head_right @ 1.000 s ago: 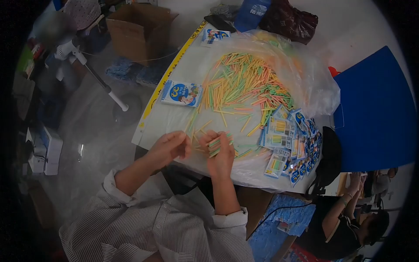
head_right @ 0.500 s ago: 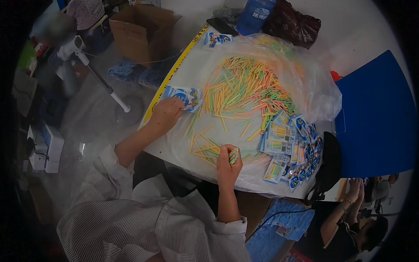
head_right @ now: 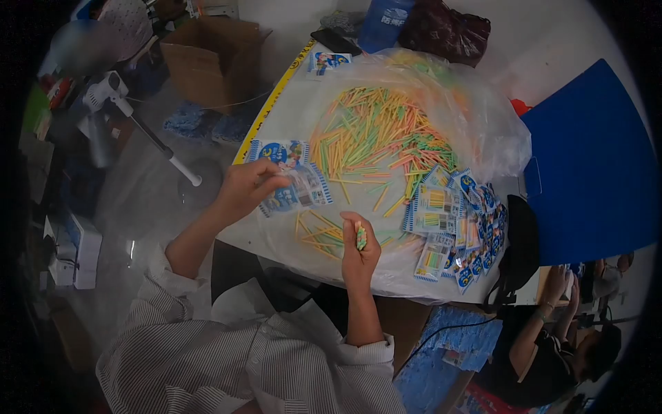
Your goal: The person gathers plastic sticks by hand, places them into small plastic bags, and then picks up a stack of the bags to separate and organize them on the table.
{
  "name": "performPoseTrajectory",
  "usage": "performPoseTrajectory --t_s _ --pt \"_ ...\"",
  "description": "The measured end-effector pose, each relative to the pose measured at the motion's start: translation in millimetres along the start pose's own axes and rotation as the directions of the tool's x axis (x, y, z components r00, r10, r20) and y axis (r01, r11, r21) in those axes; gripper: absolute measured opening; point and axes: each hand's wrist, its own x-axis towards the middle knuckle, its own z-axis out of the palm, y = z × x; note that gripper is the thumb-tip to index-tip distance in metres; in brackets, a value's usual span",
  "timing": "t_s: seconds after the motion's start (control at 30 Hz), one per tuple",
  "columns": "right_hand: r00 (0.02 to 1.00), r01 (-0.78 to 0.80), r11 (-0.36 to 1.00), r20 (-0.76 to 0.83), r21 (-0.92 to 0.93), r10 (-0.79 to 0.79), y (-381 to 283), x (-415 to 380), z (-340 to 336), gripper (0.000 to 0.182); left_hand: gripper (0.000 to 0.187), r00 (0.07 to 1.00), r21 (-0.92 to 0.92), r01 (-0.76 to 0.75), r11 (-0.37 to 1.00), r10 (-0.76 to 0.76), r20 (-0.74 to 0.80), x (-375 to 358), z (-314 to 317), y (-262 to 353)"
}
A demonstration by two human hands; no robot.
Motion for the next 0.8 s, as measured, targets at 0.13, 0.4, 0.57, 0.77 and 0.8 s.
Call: performPoseTrajectory --t_s 0.13,0.4,0.57,0.77,0.8 --pt "0.982 -0.184 0.983 0.039 -0.006 0.184 -27 9 2 0.011 0.015 0.973 -0.088 0.099 0.991 -0.078 0.219 -10 5 13" --pt "0.975 -0.219 0.972 0.050 0.090 0.215 -20 1 4 0.013 0.023 0.967 0.103 -0.172 0.980 0.188 -0.170 -35 24 20" --pt "0.938 0.331 0.883 0.217 -0.333 -0.269 -22 -8 17 0.018 0.031 0.978 -0.365 0.205 0.908 -0.205 0.040 -55 46 41" --pt "0.904 0.403 0.878 0.261 -0.257 -0.339 -4 -15 27 0.016 0.023 0.879 -0.593 0.410 0.692 -0.474 0.055 -66 59 23" --pt "0.904 0.402 0.879 0.263 -0.256 -0.337 -3 -16 27 0.016 0.023 0.924 -0.521 0.311 0.795 -0.380 -0.029 -67 58 22"
